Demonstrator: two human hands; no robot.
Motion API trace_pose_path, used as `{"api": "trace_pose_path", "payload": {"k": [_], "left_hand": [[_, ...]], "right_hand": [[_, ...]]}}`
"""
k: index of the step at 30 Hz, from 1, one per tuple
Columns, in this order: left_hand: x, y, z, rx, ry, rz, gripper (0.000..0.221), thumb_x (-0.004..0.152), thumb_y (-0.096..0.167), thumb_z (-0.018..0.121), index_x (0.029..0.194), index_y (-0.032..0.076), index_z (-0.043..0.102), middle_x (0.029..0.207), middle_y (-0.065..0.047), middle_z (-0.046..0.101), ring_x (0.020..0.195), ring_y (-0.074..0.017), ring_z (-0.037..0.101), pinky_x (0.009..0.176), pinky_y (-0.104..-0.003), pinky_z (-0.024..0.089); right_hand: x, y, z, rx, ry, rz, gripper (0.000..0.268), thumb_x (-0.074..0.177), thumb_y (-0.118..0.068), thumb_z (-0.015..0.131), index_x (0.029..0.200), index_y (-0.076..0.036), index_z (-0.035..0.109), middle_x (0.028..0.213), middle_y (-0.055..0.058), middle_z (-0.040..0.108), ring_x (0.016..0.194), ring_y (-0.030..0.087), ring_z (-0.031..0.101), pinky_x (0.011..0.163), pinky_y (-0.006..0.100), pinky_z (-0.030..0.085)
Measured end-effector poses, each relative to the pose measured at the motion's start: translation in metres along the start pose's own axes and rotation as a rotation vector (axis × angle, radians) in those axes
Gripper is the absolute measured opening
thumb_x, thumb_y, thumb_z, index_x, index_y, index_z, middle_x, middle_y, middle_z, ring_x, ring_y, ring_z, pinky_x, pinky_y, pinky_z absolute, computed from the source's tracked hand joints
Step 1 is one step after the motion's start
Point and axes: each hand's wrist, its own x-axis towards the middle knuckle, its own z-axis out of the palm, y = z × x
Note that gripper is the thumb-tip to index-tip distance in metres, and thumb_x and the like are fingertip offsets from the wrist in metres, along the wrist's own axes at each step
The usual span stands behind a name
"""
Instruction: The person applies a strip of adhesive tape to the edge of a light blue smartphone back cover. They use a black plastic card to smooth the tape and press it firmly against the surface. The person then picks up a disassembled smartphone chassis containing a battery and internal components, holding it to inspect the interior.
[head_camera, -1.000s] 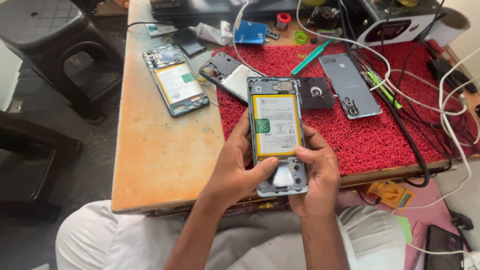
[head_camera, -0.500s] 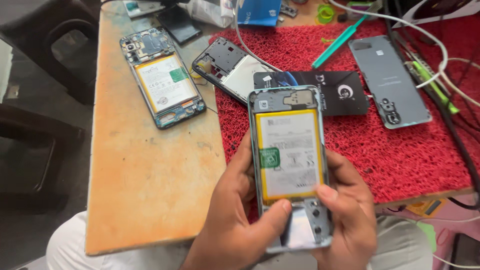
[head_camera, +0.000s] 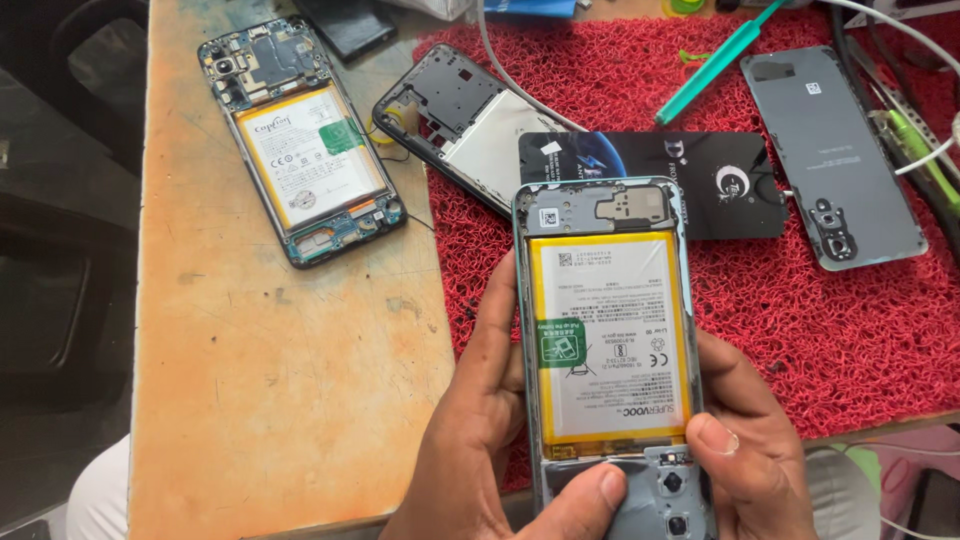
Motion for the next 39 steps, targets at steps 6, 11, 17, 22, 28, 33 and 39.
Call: {"api": "trace_pose_path", "payload": {"k": [6,11,17,22,28,33,39], "left_hand": [[-0.003,-0.001,-0.002,0.058,0.020,-0.023,0.107,0.086,0.003,0.067,0.170,0.008,0.000,0.155,-0.023,0.053,0.144,-0.0298,0.055,0.121,-0.042,0.039],[-0.002,0.000,-0.002,0.080,0.008,0.007,0.104,0.086,0.003,0.065,0.167,0.006,0.001,0.157,-0.020,0.050,0.144,-0.0279,0.052,0.121,-0.041,0.036],[-0.001,0.001,-0.001,0.066,-0.015,0.039,0.103,0.086,0.002,0.064,0.166,0.004,-0.001,0.158,-0.020,0.047,0.146,-0.0271,0.049,0.122,-0.041,0.033],[-0.001,0.001,-0.001,0.037,-0.024,0.003,0.105,0.086,0.001,0.064,0.167,0.006,-0.003,0.158,-0.020,0.047,0.145,-0.0270,0.050,0.122,-0.040,0.035],[-0.002,0.001,-0.002,0.047,-0.032,0.010,0.105,0.085,-0.001,0.065,0.166,0.006,-0.002,0.159,-0.019,0.045,0.145,-0.0250,0.049,0.122,-0.039,0.036],[-0.002,0.000,-0.003,0.072,-0.027,-0.001,0.107,0.085,-0.001,0.066,0.167,0.007,-0.002,0.159,-0.018,0.047,0.144,-0.0245,0.051,0.122,-0.038,0.037],[-0.003,-0.001,-0.004,0.103,-0.028,0.015,0.105,0.085,-0.002,0.066,0.167,0.005,0.000,0.158,-0.018,0.046,0.144,-0.0247,0.050,0.121,-0.039,0.037]], "right_hand": [[-0.002,-0.001,0.010,0.046,-0.001,-0.018,0.074,0.089,-0.015,0.068,0.153,0.011,0.041,0.141,0.032,0.059,0.129,0.037,0.061,0.110,0.053,0.045],[-0.002,-0.001,0.013,0.045,0.014,-0.029,0.073,0.088,-0.014,0.068,0.152,0.012,0.042,0.141,0.032,0.059,0.129,0.037,0.061,0.110,0.053,0.046],[0.000,0.000,0.010,0.067,-0.018,-0.050,0.070,0.090,-0.010,0.065,0.152,0.012,0.041,0.142,0.031,0.057,0.130,0.036,0.059,0.111,0.053,0.045],[-0.001,0.000,0.011,0.066,-0.021,-0.057,0.069,0.090,-0.010,0.064,0.151,0.012,0.041,0.142,0.031,0.057,0.130,0.036,0.060,0.111,0.053,0.046],[-0.001,0.002,0.006,0.033,0.012,-0.045,0.071,0.088,-0.012,0.065,0.151,0.013,0.042,0.140,0.032,0.058,0.128,0.036,0.061,0.109,0.053,0.047],[0.000,0.003,0.002,-0.003,0.016,-0.037,0.072,0.088,-0.013,0.065,0.152,0.012,0.042,0.138,0.033,0.059,0.127,0.036,0.062,0.110,0.053,0.047],[-0.002,0.001,0.007,-0.001,0.011,-0.052,0.068,0.090,-0.010,0.064,0.151,0.012,0.042,0.139,0.033,0.059,0.127,0.036,0.062,0.110,0.052,0.047]]}}
